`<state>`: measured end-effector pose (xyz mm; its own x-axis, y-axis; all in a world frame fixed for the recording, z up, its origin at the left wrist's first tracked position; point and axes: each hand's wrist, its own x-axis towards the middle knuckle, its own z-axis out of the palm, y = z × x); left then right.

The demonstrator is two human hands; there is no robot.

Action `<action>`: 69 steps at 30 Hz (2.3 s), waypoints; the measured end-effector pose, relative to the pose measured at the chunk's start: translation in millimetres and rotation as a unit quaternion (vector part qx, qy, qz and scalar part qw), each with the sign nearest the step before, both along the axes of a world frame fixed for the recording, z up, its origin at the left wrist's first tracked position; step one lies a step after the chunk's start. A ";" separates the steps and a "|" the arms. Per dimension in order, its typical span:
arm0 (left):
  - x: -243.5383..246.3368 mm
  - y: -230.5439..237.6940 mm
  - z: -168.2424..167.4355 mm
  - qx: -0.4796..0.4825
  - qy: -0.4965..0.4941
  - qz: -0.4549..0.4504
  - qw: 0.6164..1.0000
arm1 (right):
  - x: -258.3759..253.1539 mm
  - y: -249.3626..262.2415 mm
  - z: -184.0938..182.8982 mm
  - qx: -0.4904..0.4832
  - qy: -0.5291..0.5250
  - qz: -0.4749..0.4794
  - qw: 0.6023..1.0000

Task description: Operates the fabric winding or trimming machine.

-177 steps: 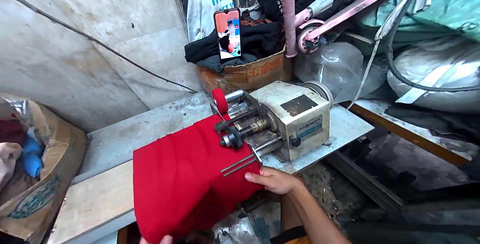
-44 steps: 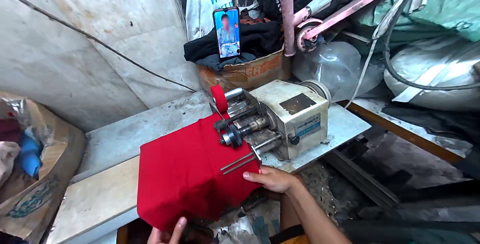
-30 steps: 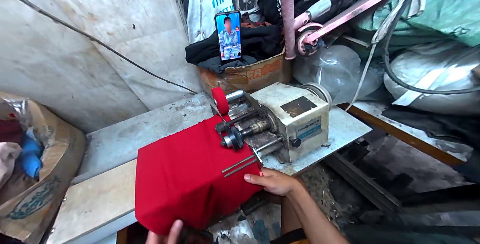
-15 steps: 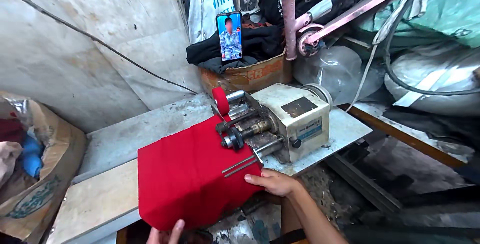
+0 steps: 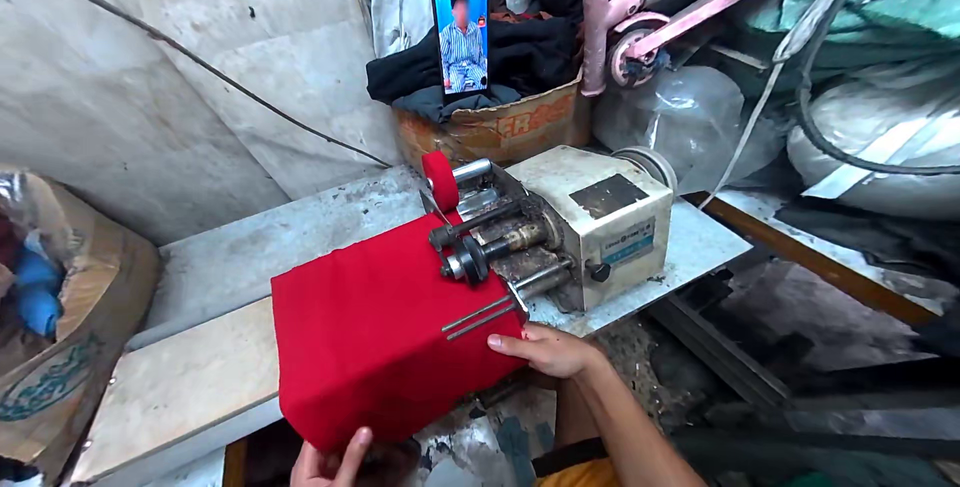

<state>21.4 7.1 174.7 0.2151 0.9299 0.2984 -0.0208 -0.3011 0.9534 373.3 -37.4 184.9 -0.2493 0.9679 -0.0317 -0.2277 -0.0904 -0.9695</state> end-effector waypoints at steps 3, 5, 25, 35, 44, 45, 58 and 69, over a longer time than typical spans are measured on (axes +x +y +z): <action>-4.1 4.9 -1.9 0.002 -0.094 -0.034 0.995 | 1.0 -0.1 -0.6 0.003 0.001 0.002 1.000; -3.0 7.9 -2.4 0.010 -0.087 -0.009 0.996 | 0.9 0.6 -2.5 0.006 0.002 0.004 1.000; -3.5 8.7 -0.4 0.014 -0.108 -0.050 0.993 | -1.0 -0.2 4.8 0.002 -0.027 0.003 1.000; -4.8 4.8 -4.1 0.003 -0.043 -0.020 0.999 | -0.2 0.4 -2.7 0.009 0.002 0.011 1.000; -4.2 -0.5 -1.0 -0.025 -0.056 -0.036 0.997 | -1.2 -0.6 3.4 -0.007 -0.046 -0.004 0.999; -5.4 0.5 -1.2 -0.024 -0.103 -0.045 0.993 | -1.0 -1.2 3.4 -0.007 -0.045 -0.005 0.999; -3.8 -3.5 5.9 -0.036 -0.070 -0.039 0.996 | -1.1 0.0 2.7 0.000 -0.015 0.003 1.000; -4.9 0.1 8.3 -0.014 -0.151 -0.021 0.988 | -1.7 -0.8 0.6 -0.001 -0.024 -0.003 1.000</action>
<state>16.4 7.1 183.0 0.1592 0.9307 0.3292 -0.3171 -0.2676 0.9098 371.6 -38.1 185.5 -0.2409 0.9695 -0.0446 -0.1814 -0.0902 -0.9793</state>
